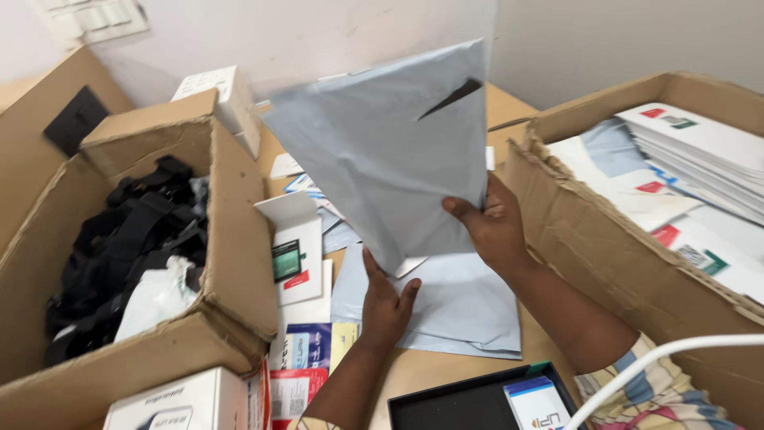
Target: The person sorts through a large quantity of mail and packages on a desk, picking them up from boxes and placing them in different stacks.
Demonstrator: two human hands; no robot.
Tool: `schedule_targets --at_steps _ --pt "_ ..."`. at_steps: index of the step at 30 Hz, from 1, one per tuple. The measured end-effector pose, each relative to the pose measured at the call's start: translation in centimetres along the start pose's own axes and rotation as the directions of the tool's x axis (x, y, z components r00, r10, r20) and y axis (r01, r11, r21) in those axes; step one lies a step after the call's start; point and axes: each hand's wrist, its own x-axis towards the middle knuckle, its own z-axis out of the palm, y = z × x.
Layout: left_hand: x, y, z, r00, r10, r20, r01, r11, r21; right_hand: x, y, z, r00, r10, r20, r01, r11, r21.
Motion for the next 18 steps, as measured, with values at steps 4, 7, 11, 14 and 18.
schedule_targets --at_steps 4,7,11,14,18 --pt "0.6 0.4 0.2 0.998 -0.061 0.012 0.06 0.998 0.003 1.7 -6.4 0.4 0.924 -0.363 -0.122 0.279 0.857 -0.433" --pt "0.6 0.5 0.3 0.996 -0.069 0.052 0.064 0.995 0.079 5.5 -10.9 -0.5 0.672 -0.722 0.162 0.467 0.245 -0.849" --pt "0.3 0.3 0.3 0.993 -0.013 0.118 -0.006 0.986 0.167 11.9 -14.2 -4.6 0.879 -0.445 0.172 0.236 0.093 -0.967" --pt "0.3 0.0 0.4 0.99 0.071 0.122 -0.095 0.974 0.207 16.2 -15.5 -10.9 0.987 -0.051 -0.15 -0.139 0.178 -0.974" --pt "0.3 -0.3 0.6 0.99 0.066 0.123 -0.092 0.97 0.223 16.1 -16.5 -21.2 0.845 0.417 -0.335 -0.502 0.403 -0.765"
